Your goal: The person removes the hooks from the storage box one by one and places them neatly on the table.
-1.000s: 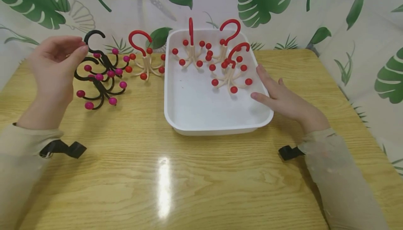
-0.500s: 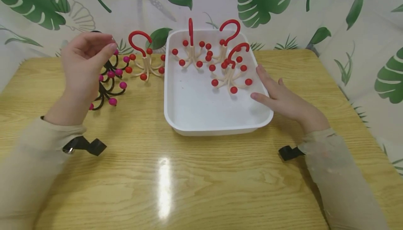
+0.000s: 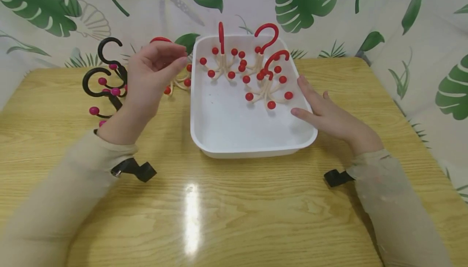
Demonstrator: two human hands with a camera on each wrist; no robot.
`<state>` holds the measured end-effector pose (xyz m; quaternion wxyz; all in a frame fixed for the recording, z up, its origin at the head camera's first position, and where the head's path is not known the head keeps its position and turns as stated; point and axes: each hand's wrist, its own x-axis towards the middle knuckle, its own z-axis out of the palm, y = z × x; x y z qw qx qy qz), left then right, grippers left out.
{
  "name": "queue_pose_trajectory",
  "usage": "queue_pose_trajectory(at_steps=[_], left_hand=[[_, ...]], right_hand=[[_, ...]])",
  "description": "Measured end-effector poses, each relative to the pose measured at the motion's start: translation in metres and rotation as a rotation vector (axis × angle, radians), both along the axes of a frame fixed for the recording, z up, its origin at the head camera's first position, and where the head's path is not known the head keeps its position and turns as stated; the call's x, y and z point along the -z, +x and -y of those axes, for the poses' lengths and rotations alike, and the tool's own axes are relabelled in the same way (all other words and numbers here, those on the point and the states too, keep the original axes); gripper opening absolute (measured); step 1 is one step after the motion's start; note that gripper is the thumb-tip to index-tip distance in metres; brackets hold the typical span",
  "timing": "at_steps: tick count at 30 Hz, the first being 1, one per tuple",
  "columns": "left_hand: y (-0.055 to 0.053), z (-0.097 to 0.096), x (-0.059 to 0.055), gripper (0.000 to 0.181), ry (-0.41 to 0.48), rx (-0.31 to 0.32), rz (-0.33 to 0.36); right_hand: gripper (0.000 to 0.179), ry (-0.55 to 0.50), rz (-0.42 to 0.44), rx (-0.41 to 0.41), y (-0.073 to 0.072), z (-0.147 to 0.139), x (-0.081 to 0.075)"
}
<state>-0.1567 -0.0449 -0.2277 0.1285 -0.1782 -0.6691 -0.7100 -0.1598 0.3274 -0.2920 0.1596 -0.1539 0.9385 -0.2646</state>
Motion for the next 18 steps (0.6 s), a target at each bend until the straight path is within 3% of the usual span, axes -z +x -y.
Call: queue_pose_trajectory(at_steps=[11,18], left_hand=[[0.003,-0.040,-0.002,0.026,-0.051,0.092,0.065],[0.002,-0.058,-0.004,0.026,-0.031,0.142,0.081]], right_hand=[[0.075,-0.005,0.009,0.012,0.000,-0.001,0.002],[0.074,-0.014,-0.001,0.001,0.000,-0.001,0.001]])
